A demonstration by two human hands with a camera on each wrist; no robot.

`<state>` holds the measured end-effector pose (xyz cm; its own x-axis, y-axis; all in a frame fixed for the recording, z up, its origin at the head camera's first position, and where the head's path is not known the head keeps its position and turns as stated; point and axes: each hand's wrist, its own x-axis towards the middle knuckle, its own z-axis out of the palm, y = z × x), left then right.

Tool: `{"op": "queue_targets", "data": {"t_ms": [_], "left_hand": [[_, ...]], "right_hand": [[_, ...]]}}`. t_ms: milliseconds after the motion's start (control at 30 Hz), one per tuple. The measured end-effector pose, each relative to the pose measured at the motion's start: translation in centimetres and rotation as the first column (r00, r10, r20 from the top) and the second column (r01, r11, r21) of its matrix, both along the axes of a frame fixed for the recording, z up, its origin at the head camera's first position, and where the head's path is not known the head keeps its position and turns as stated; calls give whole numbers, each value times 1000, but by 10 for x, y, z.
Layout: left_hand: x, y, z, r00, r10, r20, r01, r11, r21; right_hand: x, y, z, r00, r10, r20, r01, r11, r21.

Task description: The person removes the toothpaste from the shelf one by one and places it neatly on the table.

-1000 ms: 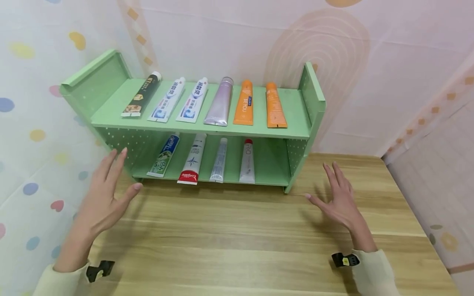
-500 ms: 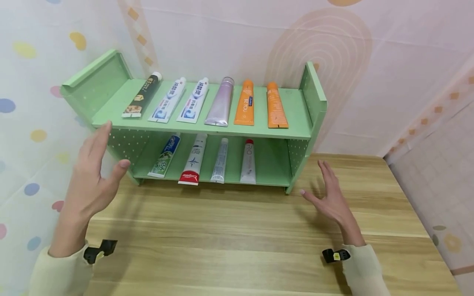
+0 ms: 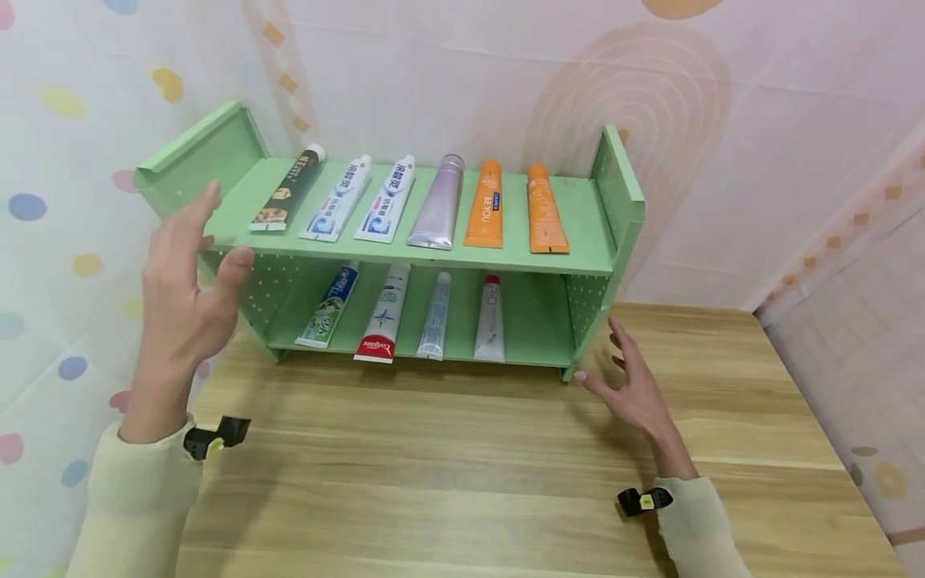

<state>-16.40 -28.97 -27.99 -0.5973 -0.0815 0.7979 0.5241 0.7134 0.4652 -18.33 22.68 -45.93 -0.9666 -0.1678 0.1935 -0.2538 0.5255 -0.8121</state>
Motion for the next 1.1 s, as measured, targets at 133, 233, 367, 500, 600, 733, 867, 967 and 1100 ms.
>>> {"op": "queue_targets", "data": {"t_ms": [133, 233, 367, 500, 600, 733, 867, 967, 1100], "left_hand": [[-7, -3, 5, 998, -1, 60, -2, 998, 59], [-11, -4, 11, 992, -11, 127, -2, 995, 98], [-15, -2, 19, 974, -30, 225, -4, 989, 147], [-21, -2, 26, 947, -33, 319, -21, 986, 163], [-26, -4, 33, 920, -21, 391, -42, 988, 151], [-36, -4, 43, 869, -25, 494, -49, 989, 136], [-48, -7, 53, 795, -64, 603, -36, 988, 153], [-57, -13, 60, 752, -102, 651, -26, 983, 184], [-71, -24, 70, 701, -128, 702, -28, 978, 206]], "right_hand": [[-3, -6, 0, 1000, 17, 17, -16, 998, -67], [-6, -9, 0, 1000, 15, 25, -12, 994, -110], [-12, -12, 1, 999, 21, 33, -15, 984, -175], [-16, -15, 1, 998, 46, 43, -34, 969, -245], [-18, -19, 1, 997, 63, 51, -46, 957, -288], [-18, -24, 0, 996, 65, 65, -41, 946, -323], [-16, -29, -3, 996, 49, 72, -24, 949, -315], [-15, -32, -5, 997, 32, 74, -8, 954, -299], [-14, -35, -4, 997, 8, 82, 16, 959, -284]]}}
